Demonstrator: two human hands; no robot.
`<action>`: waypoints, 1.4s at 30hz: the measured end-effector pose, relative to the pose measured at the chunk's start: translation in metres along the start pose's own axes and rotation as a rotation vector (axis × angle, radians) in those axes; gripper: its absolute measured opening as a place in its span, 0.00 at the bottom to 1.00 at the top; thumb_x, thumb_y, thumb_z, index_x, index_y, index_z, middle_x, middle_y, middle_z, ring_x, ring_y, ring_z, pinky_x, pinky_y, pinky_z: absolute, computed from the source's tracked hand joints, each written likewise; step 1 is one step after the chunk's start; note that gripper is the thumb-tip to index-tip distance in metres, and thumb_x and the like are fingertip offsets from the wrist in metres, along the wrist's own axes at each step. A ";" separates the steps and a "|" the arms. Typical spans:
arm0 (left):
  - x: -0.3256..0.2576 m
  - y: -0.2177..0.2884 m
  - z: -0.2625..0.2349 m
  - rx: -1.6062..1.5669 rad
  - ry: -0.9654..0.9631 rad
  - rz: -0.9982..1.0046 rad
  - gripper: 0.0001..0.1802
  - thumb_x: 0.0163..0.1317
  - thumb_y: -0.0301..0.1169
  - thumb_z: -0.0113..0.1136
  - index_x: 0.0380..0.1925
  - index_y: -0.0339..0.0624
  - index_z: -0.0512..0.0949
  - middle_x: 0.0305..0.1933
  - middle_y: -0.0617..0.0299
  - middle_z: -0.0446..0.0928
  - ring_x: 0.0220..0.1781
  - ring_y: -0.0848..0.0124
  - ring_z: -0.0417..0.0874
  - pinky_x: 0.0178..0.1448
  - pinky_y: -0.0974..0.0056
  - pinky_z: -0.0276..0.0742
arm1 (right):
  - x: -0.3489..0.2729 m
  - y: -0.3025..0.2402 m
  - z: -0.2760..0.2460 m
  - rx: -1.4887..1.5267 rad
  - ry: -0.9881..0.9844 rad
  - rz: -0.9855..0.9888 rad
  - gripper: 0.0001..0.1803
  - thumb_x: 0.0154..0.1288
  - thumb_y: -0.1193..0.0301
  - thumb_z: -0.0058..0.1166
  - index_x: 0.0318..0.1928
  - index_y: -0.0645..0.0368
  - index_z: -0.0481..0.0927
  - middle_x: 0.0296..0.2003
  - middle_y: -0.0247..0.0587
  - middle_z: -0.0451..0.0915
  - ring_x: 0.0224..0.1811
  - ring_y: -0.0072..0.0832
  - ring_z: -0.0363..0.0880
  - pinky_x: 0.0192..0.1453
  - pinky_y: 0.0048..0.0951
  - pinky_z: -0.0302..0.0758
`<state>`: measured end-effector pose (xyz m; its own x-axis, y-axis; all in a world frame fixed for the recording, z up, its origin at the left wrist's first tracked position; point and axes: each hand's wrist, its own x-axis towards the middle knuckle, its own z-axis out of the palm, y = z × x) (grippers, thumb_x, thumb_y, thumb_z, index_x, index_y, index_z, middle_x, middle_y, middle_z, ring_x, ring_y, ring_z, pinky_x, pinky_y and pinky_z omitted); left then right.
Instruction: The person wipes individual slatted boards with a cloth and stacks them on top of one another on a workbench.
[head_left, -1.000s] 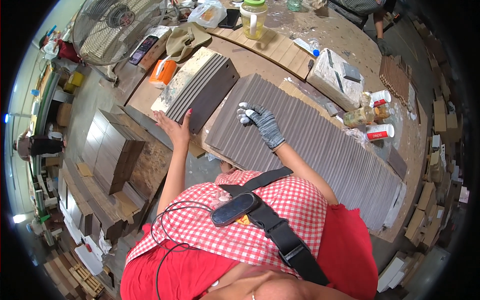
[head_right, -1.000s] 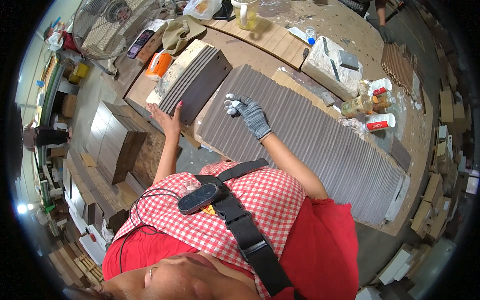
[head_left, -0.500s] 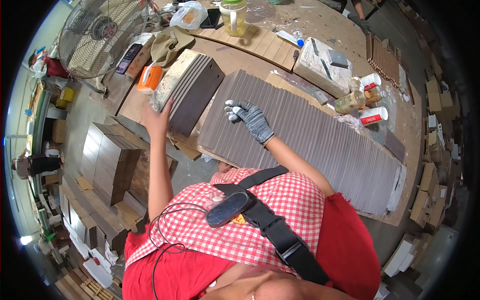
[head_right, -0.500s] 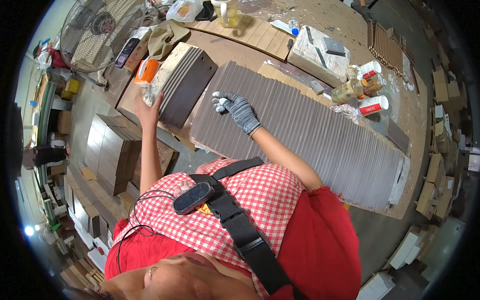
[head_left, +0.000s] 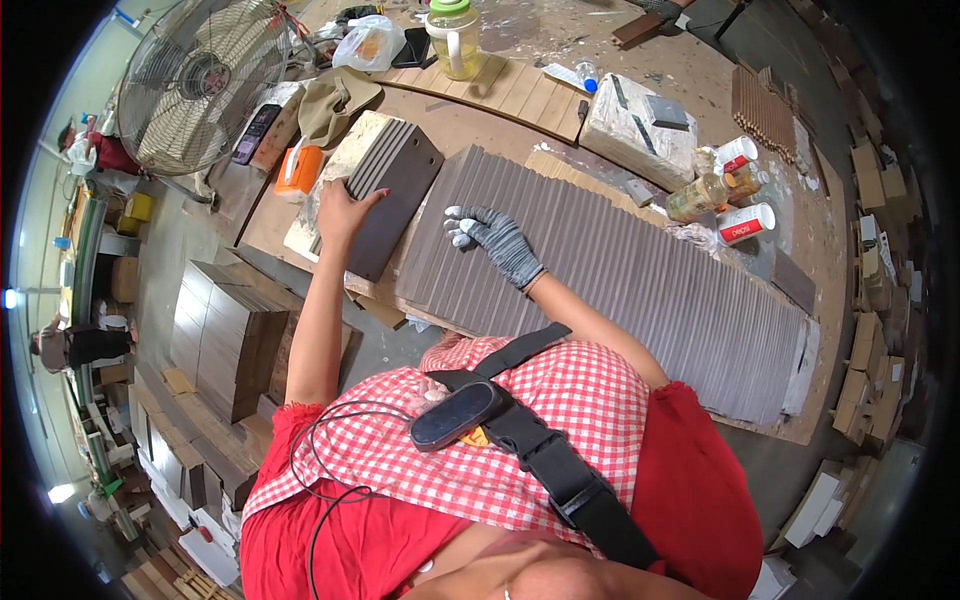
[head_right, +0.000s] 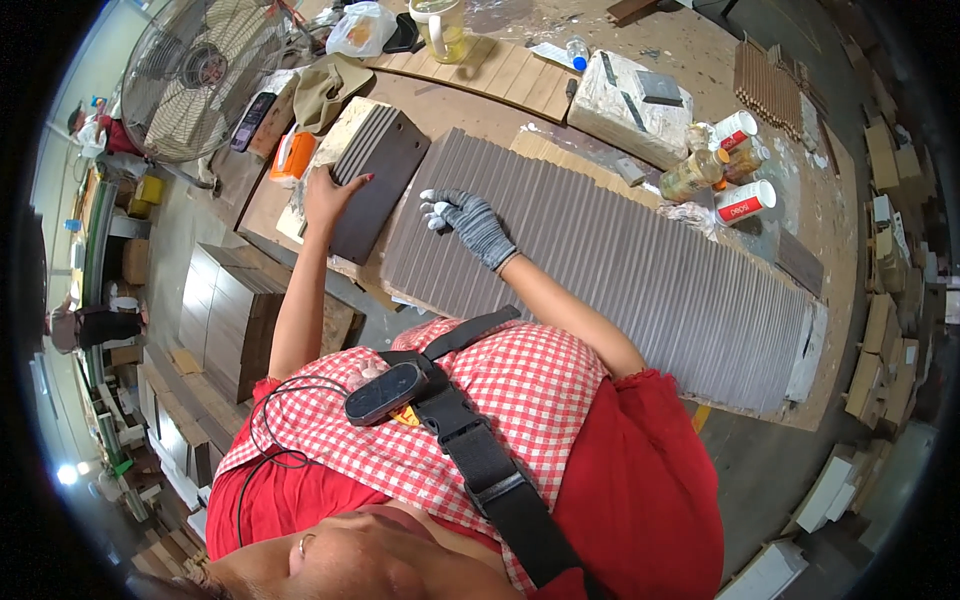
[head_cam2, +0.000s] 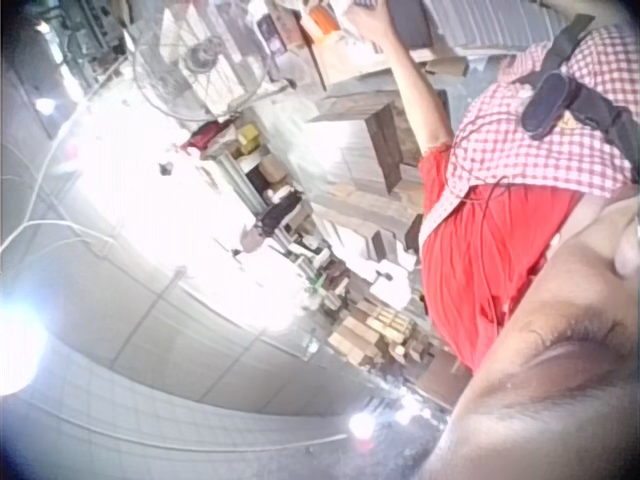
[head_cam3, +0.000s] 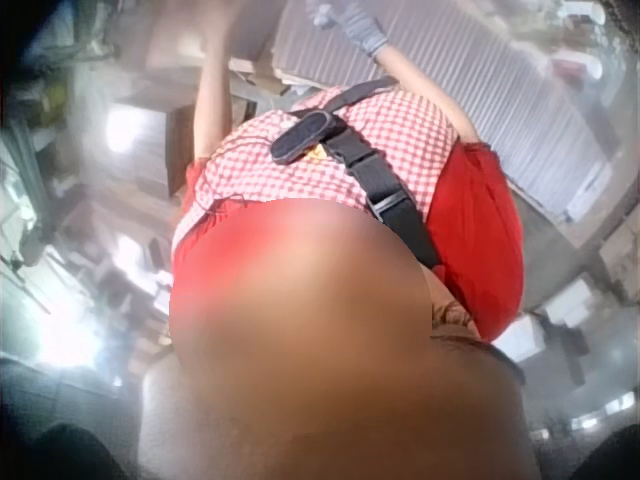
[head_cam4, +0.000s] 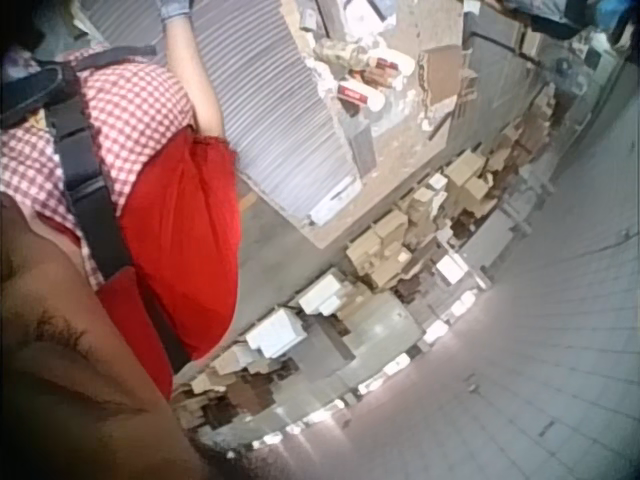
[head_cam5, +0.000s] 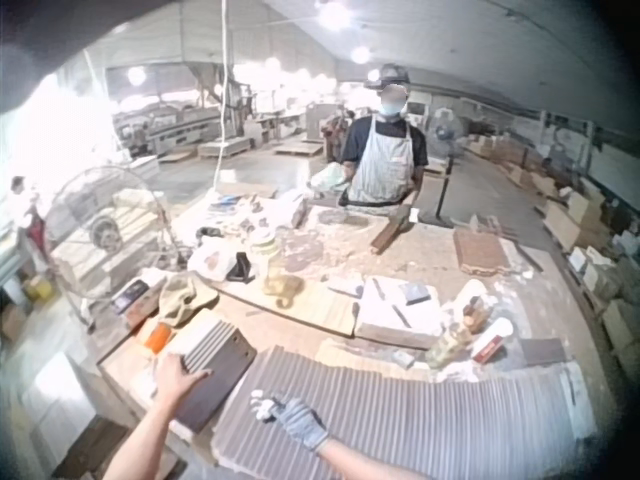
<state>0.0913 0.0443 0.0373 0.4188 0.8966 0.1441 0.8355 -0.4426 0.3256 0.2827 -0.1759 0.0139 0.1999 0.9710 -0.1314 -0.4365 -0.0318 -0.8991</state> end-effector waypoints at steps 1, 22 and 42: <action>-0.001 0.000 0.001 0.000 0.000 0.002 0.43 0.43 0.63 0.71 0.43 0.34 0.77 0.41 0.47 0.77 0.47 0.52 0.79 0.49 0.54 0.76 | 0.000 0.000 0.000 0.000 0.001 -0.001 0.17 0.73 0.76 0.46 0.59 0.63 0.76 0.44 0.38 0.83 0.40 0.21 0.81 0.48 0.24 0.80; 0.000 0.008 0.004 0.256 -0.006 -0.042 0.57 0.48 0.71 0.60 0.65 0.33 0.63 0.67 0.40 0.62 0.70 0.46 0.61 0.71 0.43 0.55 | -0.002 0.002 0.001 -0.022 0.016 -0.013 0.17 0.74 0.75 0.46 0.60 0.63 0.75 0.45 0.38 0.83 0.40 0.20 0.80 0.47 0.23 0.79; -0.118 0.104 0.026 -0.121 -0.319 0.156 0.52 0.61 0.62 0.53 0.68 0.26 0.55 0.68 0.32 0.60 0.71 0.41 0.61 0.74 0.46 0.54 | -0.031 -0.055 -0.058 0.075 0.355 -0.202 0.15 0.72 0.74 0.48 0.56 0.64 0.77 0.44 0.45 0.84 0.42 0.29 0.84 0.45 0.23 0.81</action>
<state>0.1385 -0.1077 0.0296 0.6434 0.7601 -0.0914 0.7129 -0.5513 0.4334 0.3512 -0.2175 0.0433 0.5726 0.8133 -0.1029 -0.4178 0.1815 -0.8902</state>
